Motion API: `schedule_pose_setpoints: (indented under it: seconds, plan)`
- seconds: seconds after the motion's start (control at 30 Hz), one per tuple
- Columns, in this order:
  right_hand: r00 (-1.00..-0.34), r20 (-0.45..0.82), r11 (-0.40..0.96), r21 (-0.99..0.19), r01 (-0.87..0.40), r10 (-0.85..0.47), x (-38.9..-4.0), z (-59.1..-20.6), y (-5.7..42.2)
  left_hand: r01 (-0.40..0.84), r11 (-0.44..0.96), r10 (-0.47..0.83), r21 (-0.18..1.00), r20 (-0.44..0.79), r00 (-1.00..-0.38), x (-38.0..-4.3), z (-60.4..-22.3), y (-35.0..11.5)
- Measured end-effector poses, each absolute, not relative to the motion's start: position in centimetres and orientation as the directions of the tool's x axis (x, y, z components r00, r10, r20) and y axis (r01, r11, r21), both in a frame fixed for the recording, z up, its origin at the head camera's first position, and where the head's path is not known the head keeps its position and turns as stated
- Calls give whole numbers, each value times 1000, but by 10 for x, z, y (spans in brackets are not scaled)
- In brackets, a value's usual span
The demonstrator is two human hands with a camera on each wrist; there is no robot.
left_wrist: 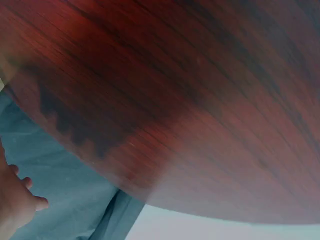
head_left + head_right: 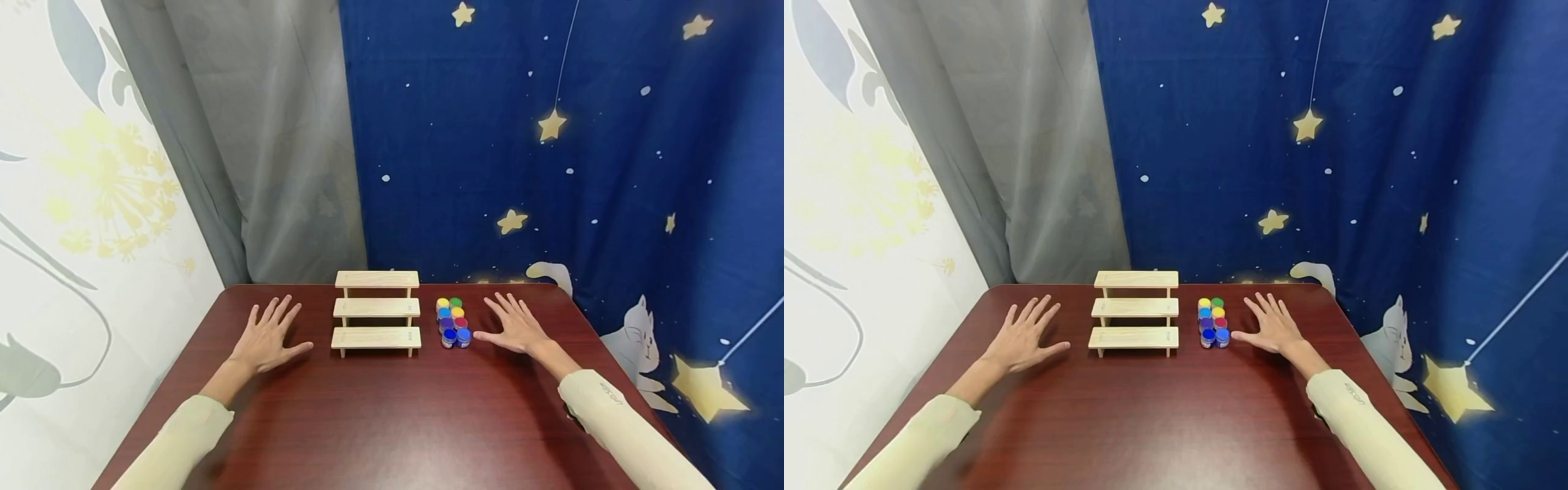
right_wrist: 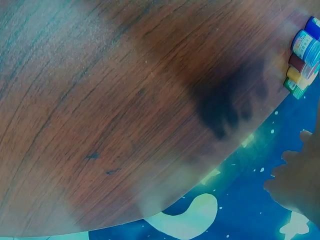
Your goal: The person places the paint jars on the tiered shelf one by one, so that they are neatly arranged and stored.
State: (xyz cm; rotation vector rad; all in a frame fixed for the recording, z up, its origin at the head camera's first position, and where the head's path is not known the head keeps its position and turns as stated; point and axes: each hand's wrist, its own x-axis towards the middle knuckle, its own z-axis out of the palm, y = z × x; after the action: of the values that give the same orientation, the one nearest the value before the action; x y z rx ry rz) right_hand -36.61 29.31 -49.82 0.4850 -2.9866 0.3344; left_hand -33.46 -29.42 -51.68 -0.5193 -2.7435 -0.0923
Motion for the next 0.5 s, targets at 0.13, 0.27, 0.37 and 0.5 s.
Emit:
schedule_pose_setpoints:
  seconds: [0.13,0.27,0.37,0.5]
  plan:
    - [-937,144,912,-225,-344,-318,-364,-500,291,361,931,326,51,327,-887,-335,-517,-290]
    - [-933,153,896,-265,-356,-326,-361,-500,287,371,923,323,103,316,-892,-335,-518,-285]
    - [-936,146,886,-303,-351,-321,-359,-500,284,376,915,320,145,308,-896,-334,-517,-280]
    - [-943,126,872,-359,-334,-309,-357,-501,282,377,908,313,185,298,-902,-333,-517,-274]
